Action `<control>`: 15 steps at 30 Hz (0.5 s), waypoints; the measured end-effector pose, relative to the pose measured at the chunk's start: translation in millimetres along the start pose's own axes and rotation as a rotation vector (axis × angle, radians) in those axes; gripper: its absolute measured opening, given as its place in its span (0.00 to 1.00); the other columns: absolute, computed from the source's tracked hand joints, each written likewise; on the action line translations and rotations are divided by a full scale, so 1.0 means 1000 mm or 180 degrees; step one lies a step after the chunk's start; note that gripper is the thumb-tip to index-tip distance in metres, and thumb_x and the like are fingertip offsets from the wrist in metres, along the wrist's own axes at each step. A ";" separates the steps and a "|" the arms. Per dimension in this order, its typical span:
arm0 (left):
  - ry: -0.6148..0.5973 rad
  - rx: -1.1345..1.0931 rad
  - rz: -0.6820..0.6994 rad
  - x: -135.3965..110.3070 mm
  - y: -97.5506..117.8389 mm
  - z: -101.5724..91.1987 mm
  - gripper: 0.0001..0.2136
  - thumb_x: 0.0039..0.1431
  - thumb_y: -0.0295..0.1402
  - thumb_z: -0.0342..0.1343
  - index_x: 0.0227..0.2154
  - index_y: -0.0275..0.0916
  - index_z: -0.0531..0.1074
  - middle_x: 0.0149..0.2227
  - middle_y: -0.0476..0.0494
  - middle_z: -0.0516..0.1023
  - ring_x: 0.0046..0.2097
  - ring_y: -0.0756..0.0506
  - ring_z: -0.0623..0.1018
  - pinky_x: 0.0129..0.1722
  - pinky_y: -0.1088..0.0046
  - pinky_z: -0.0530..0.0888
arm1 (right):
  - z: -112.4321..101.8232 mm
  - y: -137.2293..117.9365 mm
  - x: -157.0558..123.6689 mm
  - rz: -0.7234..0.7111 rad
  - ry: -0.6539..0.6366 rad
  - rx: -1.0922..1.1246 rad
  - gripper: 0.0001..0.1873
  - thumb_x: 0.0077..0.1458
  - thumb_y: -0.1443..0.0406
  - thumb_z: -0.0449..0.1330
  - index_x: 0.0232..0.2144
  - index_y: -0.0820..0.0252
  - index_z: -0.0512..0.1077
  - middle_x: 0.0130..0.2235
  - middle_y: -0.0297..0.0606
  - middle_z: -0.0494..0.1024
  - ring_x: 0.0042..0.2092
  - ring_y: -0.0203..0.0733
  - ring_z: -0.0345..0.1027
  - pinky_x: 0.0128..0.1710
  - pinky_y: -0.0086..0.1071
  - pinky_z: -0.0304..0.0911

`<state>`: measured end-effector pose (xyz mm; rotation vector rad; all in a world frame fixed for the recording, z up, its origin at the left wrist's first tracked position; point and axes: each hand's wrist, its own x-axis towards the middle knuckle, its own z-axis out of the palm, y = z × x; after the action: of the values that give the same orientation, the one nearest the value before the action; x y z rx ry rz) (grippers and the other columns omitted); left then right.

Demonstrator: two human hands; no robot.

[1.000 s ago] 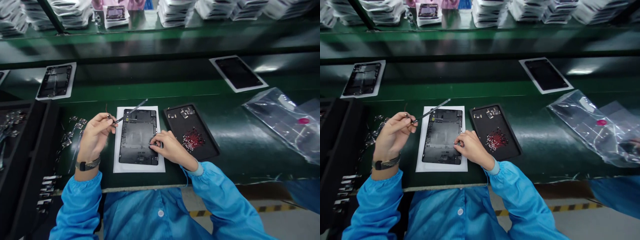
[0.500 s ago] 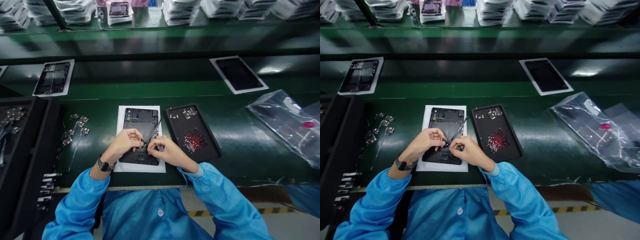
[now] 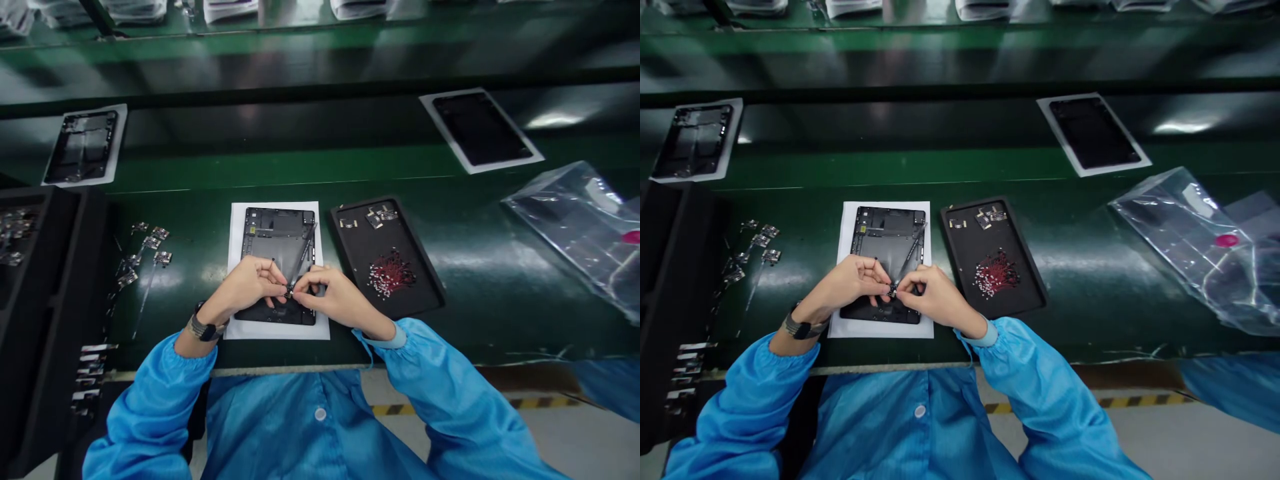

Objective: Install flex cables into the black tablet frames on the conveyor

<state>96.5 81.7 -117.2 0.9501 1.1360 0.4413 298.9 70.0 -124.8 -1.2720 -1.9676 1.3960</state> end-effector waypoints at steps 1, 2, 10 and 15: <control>0.0000 0.0009 0.0003 0.000 0.000 0.000 0.05 0.48 0.22 0.63 0.27 0.32 0.72 0.22 0.44 0.79 0.26 0.48 0.80 0.23 0.77 0.75 | 0.000 0.000 0.000 0.0009 -0.0003 -0.0006 0.05 0.52 0.69 0.63 0.26 0.59 0.78 0.26 0.35 0.77 0.31 0.38 0.64 0.35 0.33 0.59; -0.0002 0.0021 0.0007 0.000 0.000 0.000 0.05 0.48 0.22 0.63 0.27 0.32 0.72 0.22 0.44 0.79 0.26 0.48 0.80 0.23 0.77 0.75 | 0.000 0.000 0.000 0.0014 -0.0008 0.0001 0.05 0.52 0.69 0.63 0.26 0.59 0.78 0.26 0.35 0.77 0.31 0.38 0.64 0.35 0.33 0.59; 0.0020 0.0078 -0.0042 -0.001 0.002 0.000 0.04 0.48 0.23 0.64 0.26 0.32 0.73 0.22 0.43 0.80 0.25 0.48 0.79 0.24 0.75 0.75 | -0.001 0.000 -0.001 0.0036 0.0001 0.0031 0.06 0.52 0.69 0.62 0.25 0.59 0.77 0.26 0.36 0.76 0.32 0.39 0.67 0.34 0.32 0.61; 0.0041 0.0031 -0.0077 0.000 0.003 0.000 0.06 0.47 0.24 0.66 0.26 0.32 0.74 0.22 0.42 0.80 0.25 0.48 0.79 0.24 0.75 0.76 | -0.001 0.000 -0.001 0.0052 -0.0004 0.0068 0.06 0.52 0.70 0.62 0.25 0.59 0.76 0.26 0.35 0.76 0.32 0.38 0.67 0.33 0.31 0.61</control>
<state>96.8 83.1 -114.8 0.9424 1.1611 0.4233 300.0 69.5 -124.8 -1.2806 -1.9422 1.4222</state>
